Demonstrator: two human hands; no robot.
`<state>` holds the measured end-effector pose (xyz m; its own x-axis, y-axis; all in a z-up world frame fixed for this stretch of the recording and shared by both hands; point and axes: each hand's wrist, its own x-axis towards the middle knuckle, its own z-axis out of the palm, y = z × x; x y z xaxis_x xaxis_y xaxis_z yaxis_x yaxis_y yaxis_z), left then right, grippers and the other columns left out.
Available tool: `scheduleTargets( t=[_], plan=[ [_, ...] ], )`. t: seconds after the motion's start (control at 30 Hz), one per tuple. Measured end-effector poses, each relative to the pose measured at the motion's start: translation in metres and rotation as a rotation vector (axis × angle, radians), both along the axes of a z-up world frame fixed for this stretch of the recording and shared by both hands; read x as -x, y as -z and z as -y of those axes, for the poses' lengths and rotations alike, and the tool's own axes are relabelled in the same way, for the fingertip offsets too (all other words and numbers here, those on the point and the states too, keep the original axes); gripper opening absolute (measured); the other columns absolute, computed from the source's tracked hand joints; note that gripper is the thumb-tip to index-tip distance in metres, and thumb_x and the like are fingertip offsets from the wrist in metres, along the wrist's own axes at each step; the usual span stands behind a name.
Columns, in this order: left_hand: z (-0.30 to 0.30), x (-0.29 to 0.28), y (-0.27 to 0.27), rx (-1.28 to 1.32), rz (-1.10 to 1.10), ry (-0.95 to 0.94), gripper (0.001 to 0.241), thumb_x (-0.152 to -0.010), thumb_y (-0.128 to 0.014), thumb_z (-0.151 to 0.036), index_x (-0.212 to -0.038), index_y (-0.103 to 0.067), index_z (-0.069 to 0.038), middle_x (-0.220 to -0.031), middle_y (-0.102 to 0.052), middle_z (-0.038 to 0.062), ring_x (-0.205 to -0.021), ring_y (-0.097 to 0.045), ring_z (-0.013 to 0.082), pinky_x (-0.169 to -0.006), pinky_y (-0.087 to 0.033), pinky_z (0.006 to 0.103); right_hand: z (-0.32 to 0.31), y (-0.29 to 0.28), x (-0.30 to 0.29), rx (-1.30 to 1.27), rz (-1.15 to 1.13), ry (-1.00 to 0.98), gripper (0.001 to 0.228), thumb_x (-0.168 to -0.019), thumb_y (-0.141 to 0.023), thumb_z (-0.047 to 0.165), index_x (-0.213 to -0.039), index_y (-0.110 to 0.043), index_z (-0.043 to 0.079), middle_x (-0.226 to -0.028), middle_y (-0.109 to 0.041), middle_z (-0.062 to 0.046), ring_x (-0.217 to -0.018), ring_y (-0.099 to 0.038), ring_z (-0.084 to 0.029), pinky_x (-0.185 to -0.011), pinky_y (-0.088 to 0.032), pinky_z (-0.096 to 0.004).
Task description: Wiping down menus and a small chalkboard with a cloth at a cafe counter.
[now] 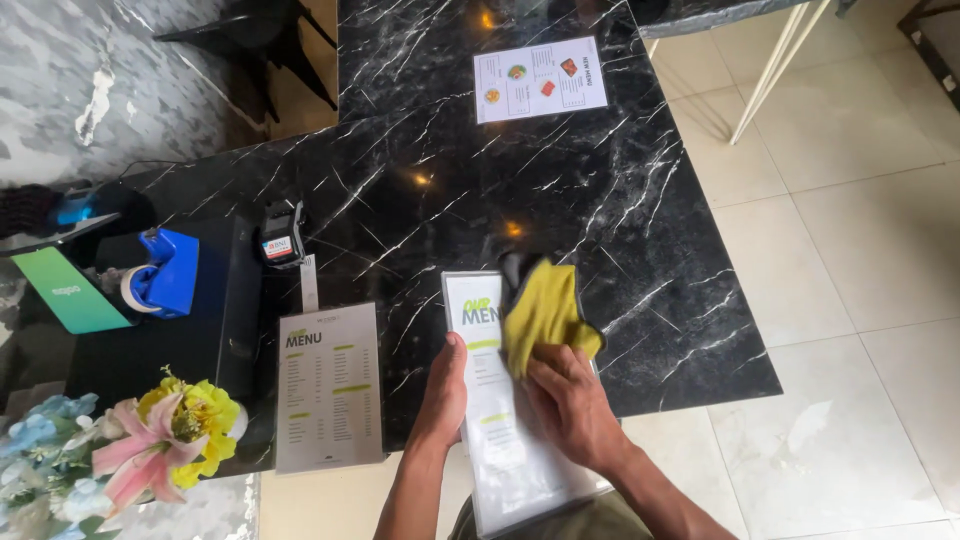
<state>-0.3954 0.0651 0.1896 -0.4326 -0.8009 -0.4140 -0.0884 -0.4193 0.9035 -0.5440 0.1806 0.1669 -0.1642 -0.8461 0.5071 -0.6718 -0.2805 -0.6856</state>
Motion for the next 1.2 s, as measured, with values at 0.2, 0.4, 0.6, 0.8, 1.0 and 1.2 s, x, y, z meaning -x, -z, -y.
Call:
scheduleTargets(
  t=[0.2,0.4,0.6,0.8,1.0,1.2],
  plan=[
    [0.007,0.012,0.003,-0.008,-0.187,0.053,0.096,-0.083,-0.034,-0.070,-0.158,-0.035,-0.009,-0.157,-0.050,0.017,-0.142,-0.052,0.0317,-0.115,-0.045,0.0473,-0.042,-0.009,-0.014,-0.281,0.327,-0.292,0.040,-0.093,-0.075,0.014,-0.129,-0.058,0.012,-0.108,-0.071,-0.011,-0.086,-0.072,-0.024,-0.076,-0.063,-0.035],
    [-0.009,0.048,-0.044,0.357,0.167,0.218,0.082,-0.095,-0.026,-0.063,-0.151,-0.045,-0.006,-0.159,-0.048,0.011,-0.149,-0.041,0.0186,-0.122,-0.029,0.0350,0.002,0.022,0.038,0.253,-0.217,0.186,0.032,-0.098,-0.062,0.051,-0.101,-0.066,0.019,-0.102,-0.051,-0.008,-0.093,-0.051,-0.025,-0.078,-0.036,-0.043],
    [-0.031,0.093,-0.052,0.564,0.145,0.303,0.074,-0.100,-0.025,-0.057,-0.145,-0.053,-0.006,-0.152,-0.057,0.015,-0.143,-0.049,0.0239,-0.119,-0.034,0.0382,0.025,-0.005,0.107,0.334,-0.163,0.311,0.060,-0.111,-0.048,0.047,-0.164,-0.026,0.029,-0.174,-0.016,-0.012,-0.164,-0.012,-0.042,-0.132,-0.010,-0.068],
    [-0.038,0.135,-0.021,0.571,0.335,0.222,0.060,-0.101,-0.030,-0.052,-0.108,-0.064,-0.003,-0.114,-0.071,0.016,-0.108,-0.063,0.0240,-0.099,-0.046,0.0397,0.029,-0.027,0.164,0.218,-0.070,0.142,0.064,-0.113,-0.031,0.045,-0.165,-0.018,0.010,-0.173,-0.013,-0.017,-0.163,-0.006,-0.037,-0.134,-0.004,-0.060],
    [-0.062,0.182,-0.041,0.558,0.253,0.301,0.066,-0.101,-0.026,-0.054,-0.112,-0.066,-0.003,-0.118,-0.074,0.014,-0.114,-0.066,0.0216,-0.101,-0.048,0.0384,0.020,-0.029,0.202,0.133,-0.051,0.106,0.059,-0.114,-0.026,0.043,-0.165,-0.014,0.016,-0.173,-0.014,-0.008,-0.163,-0.004,-0.037,-0.133,-0.001,-0.059],
    [-0.068,0.209,-0.037,0.623,0.178,0.353,0.081,-0.098,-0.023,-0.063,-0.138,-0.059,-0.003,-0.144,-0.064,0.016,-0.138,-0.055,0.0266,-0.111,-0.042,0.0372,0.030,-0.089,0.231,0.217,-0.221,0.043,0.043,-0.108,-0.038,0.047,-0.123,-0.060,0.013,-0.106,-0.047,-0.010,-0.089,-0.044,-0.027,-0.080,-0.038,-0.046]
  ],
)
